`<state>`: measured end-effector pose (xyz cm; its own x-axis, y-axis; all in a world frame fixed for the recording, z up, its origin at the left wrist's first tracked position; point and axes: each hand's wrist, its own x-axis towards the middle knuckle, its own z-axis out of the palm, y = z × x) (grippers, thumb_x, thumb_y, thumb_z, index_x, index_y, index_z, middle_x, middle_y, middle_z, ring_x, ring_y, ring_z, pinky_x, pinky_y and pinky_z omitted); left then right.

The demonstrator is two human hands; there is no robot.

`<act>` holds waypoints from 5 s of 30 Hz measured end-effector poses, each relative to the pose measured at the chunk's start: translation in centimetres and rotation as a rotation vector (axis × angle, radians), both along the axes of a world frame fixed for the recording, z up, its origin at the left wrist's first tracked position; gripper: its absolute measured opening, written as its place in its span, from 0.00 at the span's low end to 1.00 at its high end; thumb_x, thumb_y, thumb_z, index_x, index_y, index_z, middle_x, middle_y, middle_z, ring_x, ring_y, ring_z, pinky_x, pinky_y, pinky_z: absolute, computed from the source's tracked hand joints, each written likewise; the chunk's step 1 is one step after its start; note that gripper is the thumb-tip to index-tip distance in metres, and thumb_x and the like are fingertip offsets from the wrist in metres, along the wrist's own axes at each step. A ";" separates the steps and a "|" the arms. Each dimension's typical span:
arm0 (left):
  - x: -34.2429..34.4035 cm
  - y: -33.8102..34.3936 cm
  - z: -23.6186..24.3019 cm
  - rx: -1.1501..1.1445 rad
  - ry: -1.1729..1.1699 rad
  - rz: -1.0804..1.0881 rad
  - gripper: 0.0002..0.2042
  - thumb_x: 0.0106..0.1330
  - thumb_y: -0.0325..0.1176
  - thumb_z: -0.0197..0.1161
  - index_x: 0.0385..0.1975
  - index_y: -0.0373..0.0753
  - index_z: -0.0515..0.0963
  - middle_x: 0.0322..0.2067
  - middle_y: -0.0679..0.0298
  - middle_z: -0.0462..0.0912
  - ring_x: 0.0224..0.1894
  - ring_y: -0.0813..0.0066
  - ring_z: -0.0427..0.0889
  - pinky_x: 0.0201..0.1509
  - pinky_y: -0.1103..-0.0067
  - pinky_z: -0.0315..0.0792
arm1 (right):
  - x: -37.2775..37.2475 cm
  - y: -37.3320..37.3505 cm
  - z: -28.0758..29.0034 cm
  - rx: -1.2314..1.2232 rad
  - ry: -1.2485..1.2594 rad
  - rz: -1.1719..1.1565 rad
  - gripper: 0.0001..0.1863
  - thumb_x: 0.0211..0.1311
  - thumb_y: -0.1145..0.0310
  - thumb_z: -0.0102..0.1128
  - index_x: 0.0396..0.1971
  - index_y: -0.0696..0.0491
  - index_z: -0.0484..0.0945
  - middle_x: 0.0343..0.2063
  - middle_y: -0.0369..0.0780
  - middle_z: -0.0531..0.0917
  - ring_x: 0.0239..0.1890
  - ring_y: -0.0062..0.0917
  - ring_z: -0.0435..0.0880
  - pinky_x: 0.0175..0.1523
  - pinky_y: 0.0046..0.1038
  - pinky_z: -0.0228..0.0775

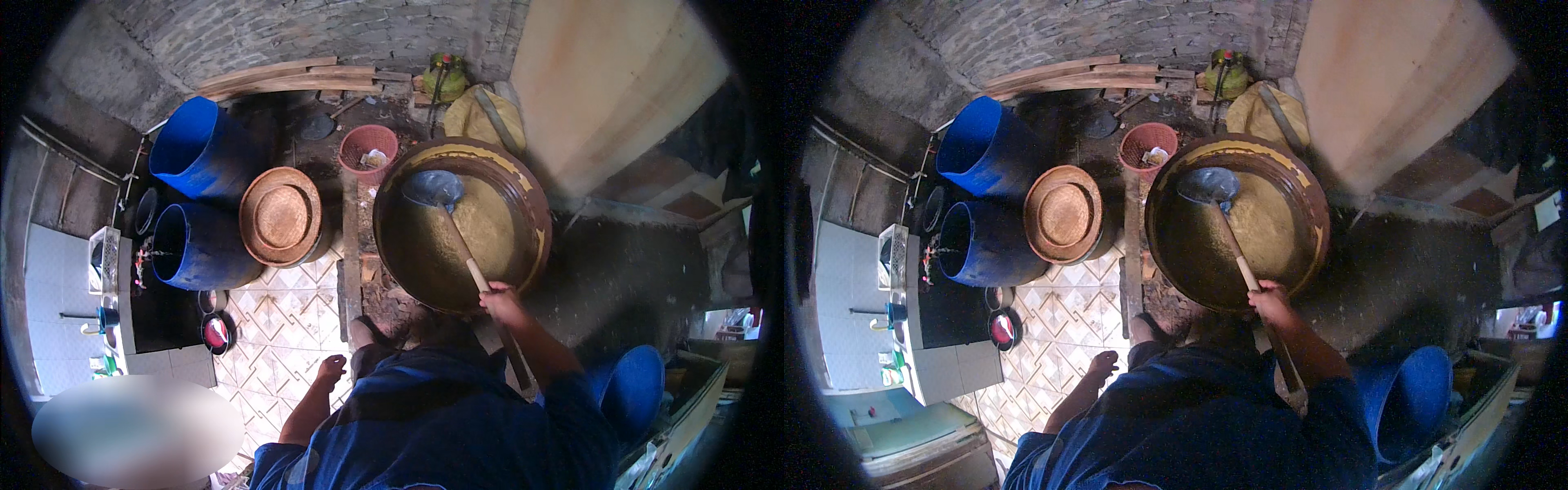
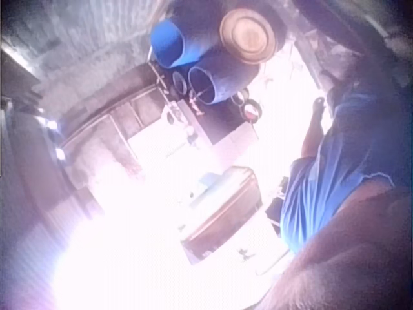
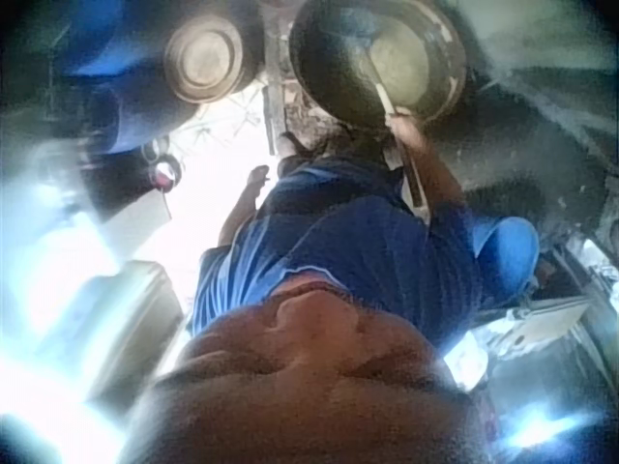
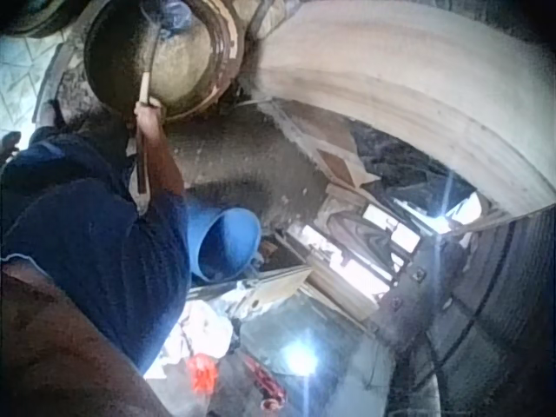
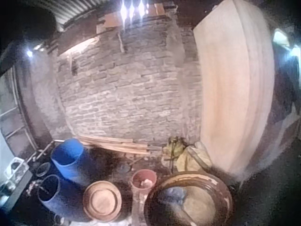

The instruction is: The person stirs a large pot of liquid with a long-handled ladle, occasionally scooping liquid into a basket. The person then covers the pot with a sack and moves a blue barrel.

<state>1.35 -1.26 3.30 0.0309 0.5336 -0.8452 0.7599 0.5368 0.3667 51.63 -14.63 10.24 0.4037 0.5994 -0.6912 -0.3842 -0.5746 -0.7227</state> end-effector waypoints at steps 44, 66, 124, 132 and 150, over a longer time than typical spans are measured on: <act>1.1 2.7 -1.0 -0.050 -0.041 0.014 0.18 0.65 0.41 0.57 0.52 0.41 0.75 0.41 0.64 0.81 0.37 0.70 0.83 0.33 0.74 0.72 | 5.1 -0.5 0.1 -0.105 0.081 -0.282 0.17 0.57 0.73 0.62 0.43 0.50 0.65 0.23 0.37 0.74 0.19 0.24 0.75 0.19 0.32 0.68; -0.8 -0.7 -0.3 -0.052 -0.009 0.115 0.21 0.63 0.45 0.60 0.52 0.39 0.76 0.38 0.59 0.83 0.35 0.71 0.84 0.29 0.75 0.73 | 2.3 -1.2 1.6 0.180 -0.768 0.369 0.18 0.50 0.74 0.66 0.43 0.58 0.76 0.29 0.42 0.80 0.34 0.25 0.80 0.40 0.27 0.72; 27.8 60.8 4.3 -0.106 -1.276 0.504 0.18 0.73 0.35 0.46 0.61 0.44 0.63 0.52 0.64 0.75 0.45 0.68 0.78 0.48 0.73 0.72 | -3.8 23.3 17.9 0.032 -0.280 0.164 0.22 0.46 0.76 0.70 0.42 0.56 0.72 0.24 0.40 0.80 0.23 0.25 0.81 0.27 0.28 0.75; 28.1 67.2 7.2 0.066 -1.201 0.489 0.09 0.69 0.27 0.54 0.46 0.36 0.74 0.39 0.66 0.80 0.35 0.75 0.79 0.38 0.81 0.75 | -7.5 28.8 14.7 0.189 0.044 -0.055 0.21 0.46 0.73 0.74 0.41 0.54 0.76 0.28 0.37 0.81 0.27 0.22 0.81 0.31 0.26 0.76; 40.5 74.9 18.4 0.909 -0.826 -0.058 0.13 0.58 0.22 0.65 0.43 0.37 0.76 0.29 0.60 0.83 0.31 0.77 0.82 0.37 0.77 0.75 | -17.4 41.7 3.3 0.080 -0.139 -0.204 0.13 0.71 0.56 0.44 0.34 0.50 0.66 0.17 0.31 0.69 0.13 0.15 0.66 0.16 0.21 0.61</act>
<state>41.80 73.62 21.73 0.4236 0.8982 0.1178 0.1365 -0.1918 0.9719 34.22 27.05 13.50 0.6093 0.5463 -0.5747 -0.3802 -0.4347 -0.8164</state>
